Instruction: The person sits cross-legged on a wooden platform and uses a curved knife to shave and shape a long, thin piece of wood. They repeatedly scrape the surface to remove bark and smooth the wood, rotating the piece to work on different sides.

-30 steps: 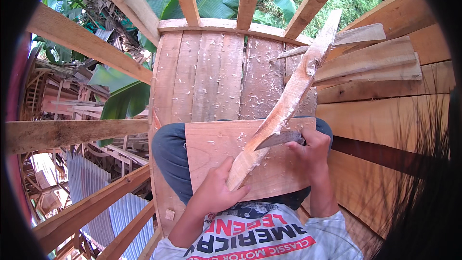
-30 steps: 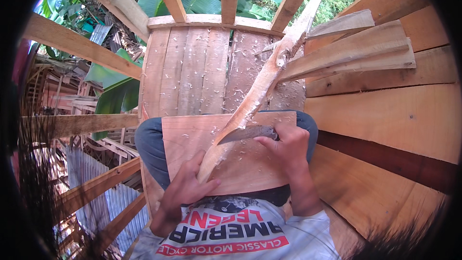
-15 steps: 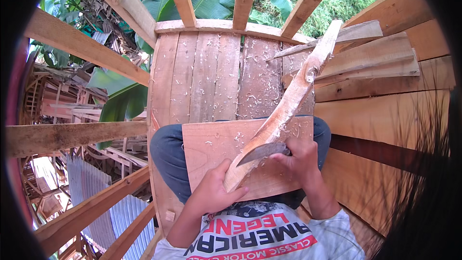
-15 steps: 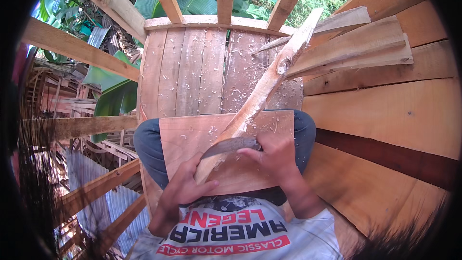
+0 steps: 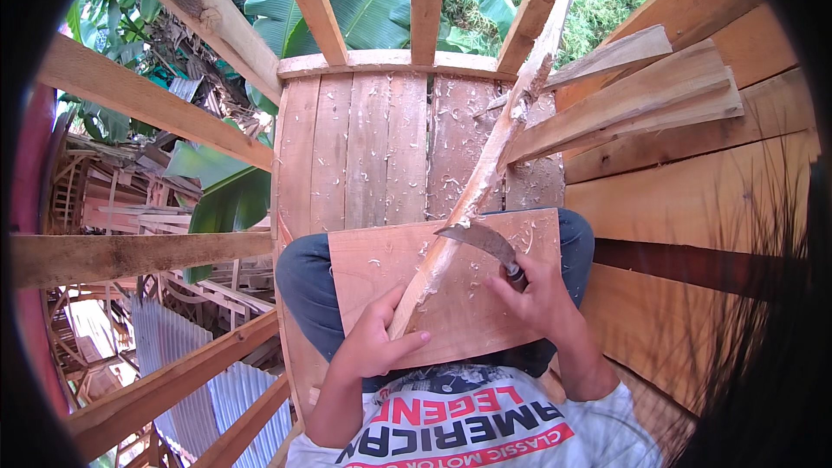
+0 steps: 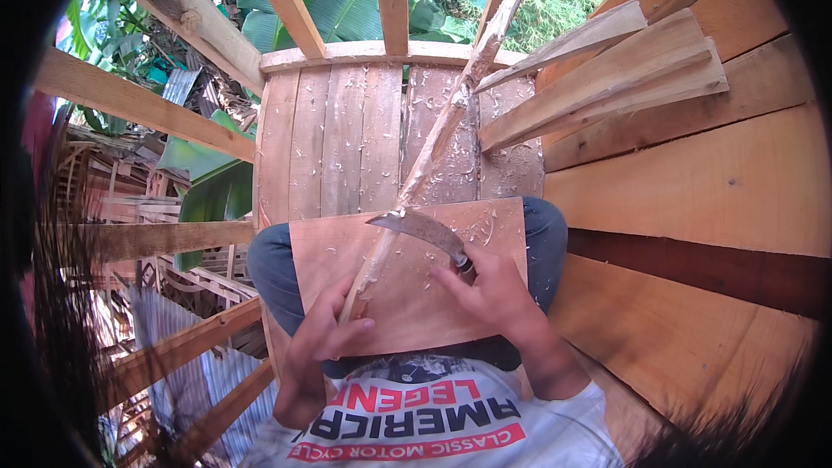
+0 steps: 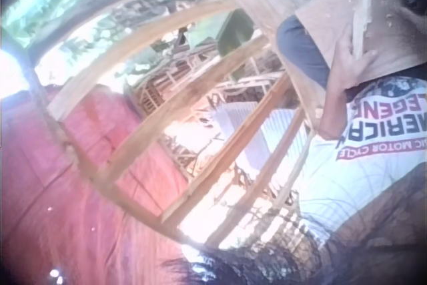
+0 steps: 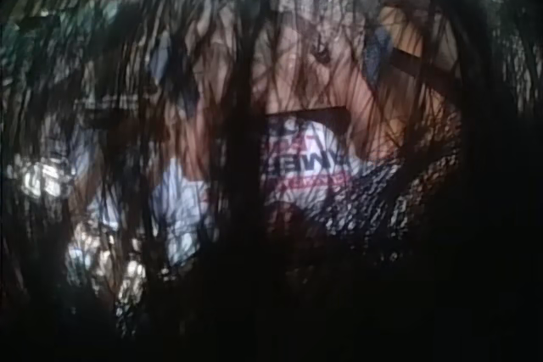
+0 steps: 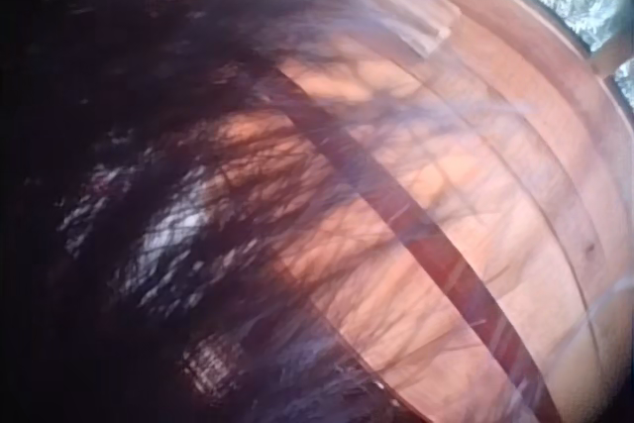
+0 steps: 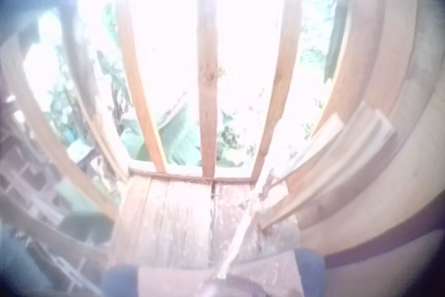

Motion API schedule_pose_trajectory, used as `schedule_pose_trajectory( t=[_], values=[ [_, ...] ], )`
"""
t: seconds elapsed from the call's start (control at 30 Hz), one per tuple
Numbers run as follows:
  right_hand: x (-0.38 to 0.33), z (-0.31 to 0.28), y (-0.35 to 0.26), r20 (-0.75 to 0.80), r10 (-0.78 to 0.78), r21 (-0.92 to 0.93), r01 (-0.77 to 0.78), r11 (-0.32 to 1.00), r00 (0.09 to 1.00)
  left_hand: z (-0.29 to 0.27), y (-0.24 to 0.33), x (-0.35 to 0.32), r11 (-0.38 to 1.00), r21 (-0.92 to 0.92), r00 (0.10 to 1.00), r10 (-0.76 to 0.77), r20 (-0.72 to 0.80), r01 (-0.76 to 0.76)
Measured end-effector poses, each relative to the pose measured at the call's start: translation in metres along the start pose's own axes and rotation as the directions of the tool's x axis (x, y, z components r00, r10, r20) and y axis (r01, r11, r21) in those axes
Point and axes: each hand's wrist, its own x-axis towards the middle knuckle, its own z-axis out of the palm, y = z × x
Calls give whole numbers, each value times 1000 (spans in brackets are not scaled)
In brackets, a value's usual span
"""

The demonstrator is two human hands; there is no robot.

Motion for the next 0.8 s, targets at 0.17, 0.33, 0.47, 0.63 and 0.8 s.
schedule_pose_trajectory(
  t=[0.17, 0.33, 0.47, 0.63, 0.8],
  values=[
    [-17, -20, -7, 577, -61, 387, -208, 898, 814, -6, -4, -4, 1000, -13, 999, 11, 44, -11],
    [-20, -13, 10, 463, 32, 630, -354, 692, 886, -9, -6, -3, 999, 43, 994, 8, 109, -12],
    [-21, -12, 7, 466, 68, 617, -379, 690, 882, -4, -5, -3, 998, -52, 996, 34, 76, -30],
    [-20, -20, 5, 580, 8, 512, -372, 774, 814, -8, -5, -5, 1000, -8, 995, -27, 98, 28],
    [-18, -14, 12, 303, 148, 592, -308, 745, 941, -5, 1, -2, 1000, -11, 997, -25, 75, 26]
  ],
)
